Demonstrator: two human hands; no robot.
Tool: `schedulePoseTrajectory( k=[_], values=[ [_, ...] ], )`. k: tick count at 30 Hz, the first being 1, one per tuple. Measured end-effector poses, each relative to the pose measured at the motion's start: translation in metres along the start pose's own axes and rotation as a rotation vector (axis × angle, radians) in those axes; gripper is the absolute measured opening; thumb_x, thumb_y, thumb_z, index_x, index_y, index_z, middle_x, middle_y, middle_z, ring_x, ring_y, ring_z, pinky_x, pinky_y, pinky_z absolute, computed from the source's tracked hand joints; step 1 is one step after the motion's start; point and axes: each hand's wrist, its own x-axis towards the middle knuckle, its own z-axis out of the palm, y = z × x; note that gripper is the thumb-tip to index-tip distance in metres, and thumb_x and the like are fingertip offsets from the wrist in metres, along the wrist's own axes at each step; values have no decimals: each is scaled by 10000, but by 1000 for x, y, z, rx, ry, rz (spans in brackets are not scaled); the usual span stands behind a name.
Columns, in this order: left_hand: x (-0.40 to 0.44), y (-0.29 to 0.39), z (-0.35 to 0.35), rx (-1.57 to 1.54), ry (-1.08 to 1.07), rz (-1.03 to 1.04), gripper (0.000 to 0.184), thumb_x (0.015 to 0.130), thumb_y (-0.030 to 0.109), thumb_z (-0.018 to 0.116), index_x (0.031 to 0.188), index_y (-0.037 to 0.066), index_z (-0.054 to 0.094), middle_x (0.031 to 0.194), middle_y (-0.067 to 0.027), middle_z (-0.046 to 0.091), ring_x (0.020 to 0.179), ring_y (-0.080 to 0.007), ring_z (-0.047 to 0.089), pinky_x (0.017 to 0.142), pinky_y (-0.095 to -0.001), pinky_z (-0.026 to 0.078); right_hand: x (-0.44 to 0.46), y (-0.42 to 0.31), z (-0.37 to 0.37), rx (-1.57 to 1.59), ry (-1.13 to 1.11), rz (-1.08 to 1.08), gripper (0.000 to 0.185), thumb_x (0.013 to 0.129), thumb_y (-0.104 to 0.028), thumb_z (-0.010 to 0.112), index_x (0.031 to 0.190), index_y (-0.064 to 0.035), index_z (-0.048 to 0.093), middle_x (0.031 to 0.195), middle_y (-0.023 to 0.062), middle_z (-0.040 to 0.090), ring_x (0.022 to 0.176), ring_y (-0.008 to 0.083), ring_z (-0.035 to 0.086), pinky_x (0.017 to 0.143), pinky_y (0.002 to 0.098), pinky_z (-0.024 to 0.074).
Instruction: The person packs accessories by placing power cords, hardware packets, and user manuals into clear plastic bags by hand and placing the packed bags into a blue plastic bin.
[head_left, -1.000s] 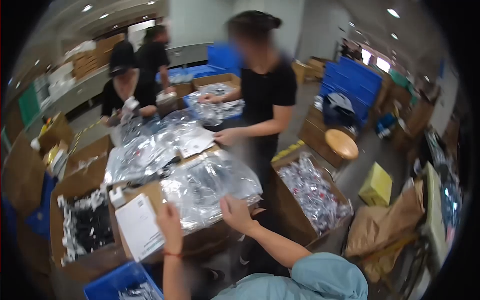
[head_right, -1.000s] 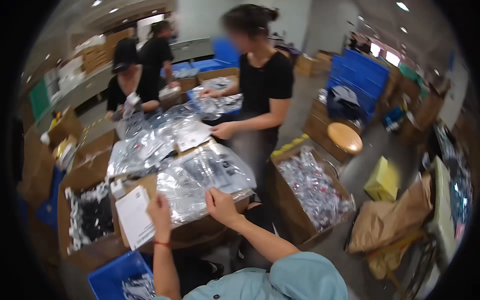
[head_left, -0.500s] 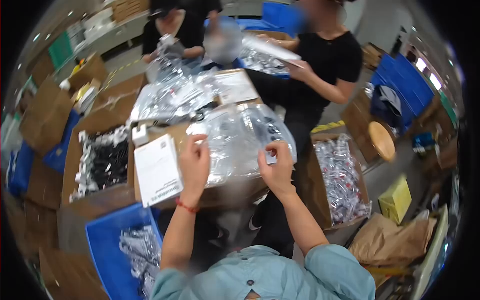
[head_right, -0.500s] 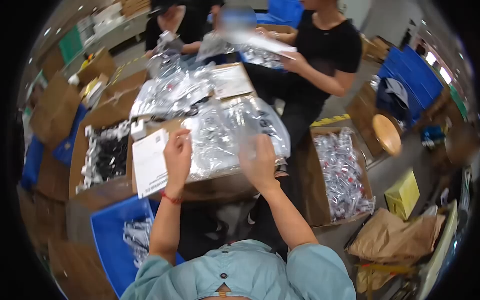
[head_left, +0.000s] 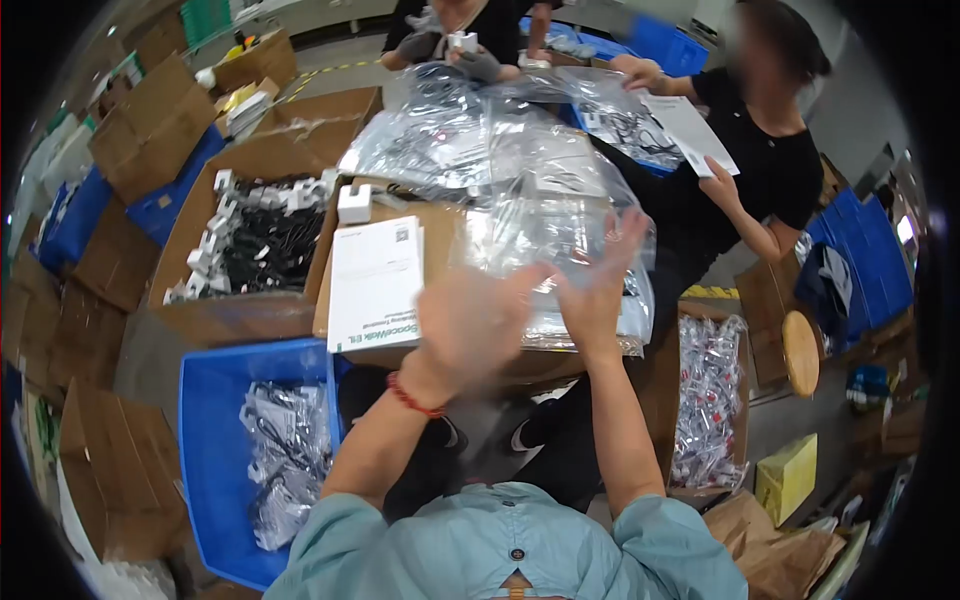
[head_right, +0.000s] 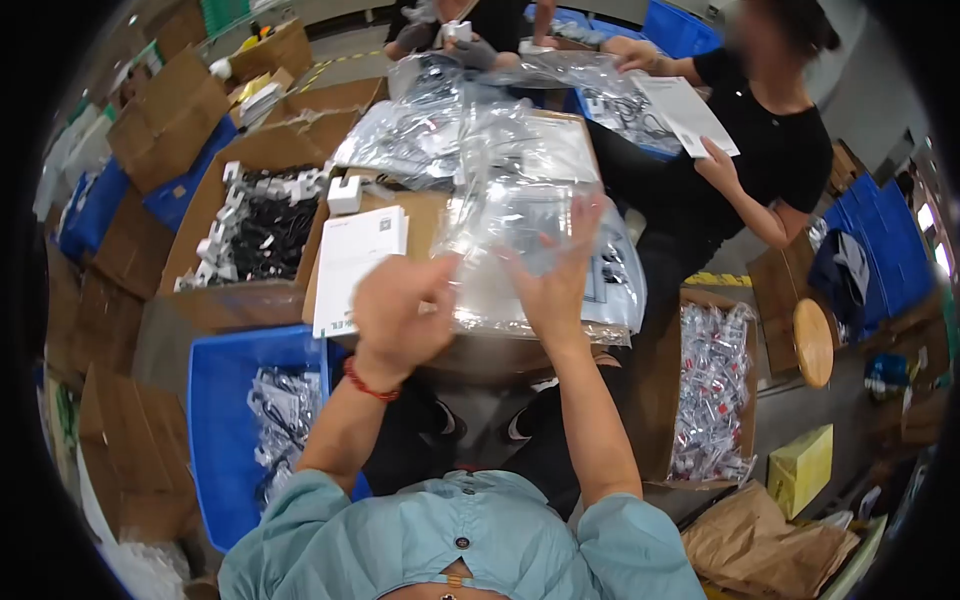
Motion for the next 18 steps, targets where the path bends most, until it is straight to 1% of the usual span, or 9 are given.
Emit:
schedulePoseTrajectory(
  k=[1, 4, 6, 7, 9, 11, 13, 15, 18],
  values=[
    [1, 10, -3, 53, -226, -4, 249, 682, 51, 603, 929, 42, 581, 578, -78, 524, 498, -246, 524, 485, -322, 443, -6, 8, 2, -4, 24, 35, 877, 684, -106, 656, 1330, 0, 72, 1361, 224, 154, 1253, 371, 179, 979, 409, 271],
    [-43, -8, 51, -132, -79, -105, 308, 682, 135, 621, 959, 15, 561, 705, -101, 553, 630, -271, 553, 552, -349, 450, -28, 44, 0, 3, 22, 90, 934, 671, -143, 677, 1336, -15, 34, 1372, 216, 120, 1263, 361, 155, 985, 407, 262],
    [-68, -15, 61, -295, -307, -392, 365, 680, 166, 625, 999, 10, 539, 781, -129, 549, 733, -289, 541, 630, -357, 440, -46, 73, -17, -655, -353, 45, 797, 695, -109, 637, 1327, -25, 158, 1358, 229, 171, 1235, 363, 240, 894, 402, 377],
    [-71, -17, 60, -388, -424, -534, 394, 680, 181, 627, 1019, 7, 528, 819, -143, 547, 784, -298, 535, 669, -361, 436, -47, 80, -26, -649, -372, 34, 797, 695, -109, 637, 1327, -25, 158, 1358, 229, 171, 1235, 363, 240, 894, 402, 377],
    [-83, -25, 43, -287, -367, -522, 420, 681, 183, 631, 1043, 5, 513, 856, -155, 538, 822, -306, 521, 699, -368, 425, -58, 88, -40, -664, -509, 50, 494, 706, -66, 603, 1166, 7, 436, 1215, 229, 411, 1114, 361, 412, 814, 373, 422],
    [-91, -37, 9, -88, -283, -441, 473, 685, 186, 638, 1091, 1, 483, 931, -178, 522, 897, -321, 494, 760, -382, 404, -49, 45, -44, -564, -481, 231, 355, 704, -56, 604, 1037, 11, 504, 1101, 209, 487, 1026, 348, 471, 794, 371, 422],
    [-92, -48, -36, 159, -449, -603, 526, 680, 201, 672, 1120, 3, 463, 1062, -185, 480, 988, -328, 469, 885, -389, 352, -39, 7, -39, -468, -431, 406, 219, 701, -46, 604, 909, 15, 572, 987, 189, 563, 938, 335, 530, 773, 369, 421],
    [-136, -75, -56, 332, -145, -572, 442, 729, 168, 633, 1100, -6, 470, 1062, -165, 479, 988, -319, 473, 881, -366, 361, -47, -19, -18, -310, -346, -4, 147, 700, -23, 619, 836, 17, 583, 883, 129, 589, 808, 259, 547, 688, 319, 437],
    [-159, -88, -85, 243, 83, -852, 297, 768, 157, 588, 994, -24, 522, 1023, -159, 493, 979, -272, 467, 878, -348, 351, -56, -33, 49, -209, -672, -293, 200, 677, -31, 631, 864, 5, 571, 946, 122, 578, 907, 285, 529, 781, 348, 410]
  ],
)
